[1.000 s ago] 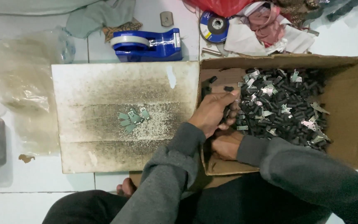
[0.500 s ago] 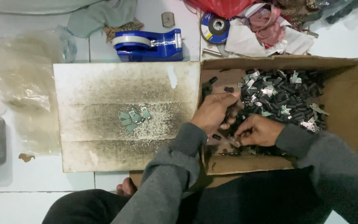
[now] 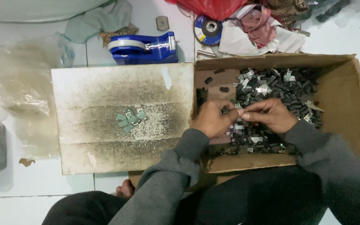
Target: Sorting and arranging small metal components from a box onto a flat surface for assembly or inspection
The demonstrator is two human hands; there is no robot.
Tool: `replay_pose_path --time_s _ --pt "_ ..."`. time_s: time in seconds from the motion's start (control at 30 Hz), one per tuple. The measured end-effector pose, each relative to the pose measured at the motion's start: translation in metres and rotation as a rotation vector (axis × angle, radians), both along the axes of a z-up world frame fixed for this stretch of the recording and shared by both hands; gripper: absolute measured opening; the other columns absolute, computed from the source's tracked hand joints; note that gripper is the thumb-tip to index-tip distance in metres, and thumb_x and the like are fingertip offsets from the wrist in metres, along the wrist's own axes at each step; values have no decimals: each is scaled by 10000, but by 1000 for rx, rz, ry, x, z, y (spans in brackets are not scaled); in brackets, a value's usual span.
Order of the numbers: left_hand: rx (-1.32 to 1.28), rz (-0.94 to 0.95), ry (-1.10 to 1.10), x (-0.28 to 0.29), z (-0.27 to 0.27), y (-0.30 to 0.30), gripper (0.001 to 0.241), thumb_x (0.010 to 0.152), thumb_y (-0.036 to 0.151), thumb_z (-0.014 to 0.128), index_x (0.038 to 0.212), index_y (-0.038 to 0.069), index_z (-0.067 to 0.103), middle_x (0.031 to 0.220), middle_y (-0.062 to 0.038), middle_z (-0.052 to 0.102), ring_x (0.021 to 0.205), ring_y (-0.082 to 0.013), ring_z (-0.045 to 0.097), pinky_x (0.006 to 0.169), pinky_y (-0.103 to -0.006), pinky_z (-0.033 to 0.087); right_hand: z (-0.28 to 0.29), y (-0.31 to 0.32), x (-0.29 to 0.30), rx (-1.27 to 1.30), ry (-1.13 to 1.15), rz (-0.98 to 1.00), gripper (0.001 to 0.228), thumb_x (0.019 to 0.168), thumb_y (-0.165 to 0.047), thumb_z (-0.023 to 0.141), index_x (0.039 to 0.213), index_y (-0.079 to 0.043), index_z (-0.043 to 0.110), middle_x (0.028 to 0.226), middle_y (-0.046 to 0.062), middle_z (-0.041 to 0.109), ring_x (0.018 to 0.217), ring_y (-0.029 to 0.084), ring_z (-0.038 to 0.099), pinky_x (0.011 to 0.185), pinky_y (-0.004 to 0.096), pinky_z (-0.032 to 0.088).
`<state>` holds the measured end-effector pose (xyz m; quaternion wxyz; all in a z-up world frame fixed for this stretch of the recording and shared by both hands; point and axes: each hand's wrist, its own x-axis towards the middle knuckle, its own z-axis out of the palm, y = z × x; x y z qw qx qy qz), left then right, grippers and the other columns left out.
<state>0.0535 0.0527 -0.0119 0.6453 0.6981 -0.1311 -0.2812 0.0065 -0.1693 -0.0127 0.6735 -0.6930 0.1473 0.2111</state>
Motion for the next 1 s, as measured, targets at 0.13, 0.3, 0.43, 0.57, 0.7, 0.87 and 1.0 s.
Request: replay_pose_path --time_s 0.13,0.3,0.43,0.57,0.7,0.87,1.0 --pt "-54 100 26 2 -19 -3 403 1026 311 667 1080 -88 688 891 -312 703 668 -424 697 524 -477 577 -25 7 -5 -33 -22 1 208 828 25 822 1019 101 786 787 235 761 714 192 664 546 309 528" --pt "-116 209 395 14 -7 0 250 903 359 776 782 145 735 541 -50 630 513 -93 612 508 -194 453 -73 47 -20 -586 -349 671 303 679 -316 874 956 -193 860 864 67 825 878 339 775 764 434 618" --pt "-185 235 487 11 2 1 257 904 335 792 784 121 716 580 -57 604 515 -84 577 502 -206 447 -158 65 -43 -867 -562 958 346 725 -374 797 990 -153 825 838 86 784 773 312 740 755 461 610" --pt "-223 237 503 11 2 0 252 900 310 799 774 108 715 605 -53 611 509 -80 585 492 -204 441 -251 63 -72 -924 -655 1051 339 883 -385 717 1071 -132 841 918 41 803 976 187 731 974 321 534" --pt "-237 233 493 8 0 0 254 922 289 770 777 90 708 653 -66 621 567 -94 595 567 -237 482 -270 82 -95 -2921 -1269 1484 345 974 -454 668 1000 -135 798 1049 106 790 1011 390 674 988 568 516" --pt "-244 219 482 10 8 4 256 938 262 754 769 79 690 671 -70 621 593 -101 582 569 -244 470 -136 102 -47 -1096 -540 1070 373 958 -484 633 917 -126 732 861 42 712 861 376 641 953 503 520" --pt "-246 207 541 10 12 6 251 933 255 752 774 74 680 659 -56 599 579 -85 559 528 -223 466 -131 86 -53 -1013 -648 1049 311 784 -436 669 714 -142 740 663 101 661 675 346 643 680 526 561"
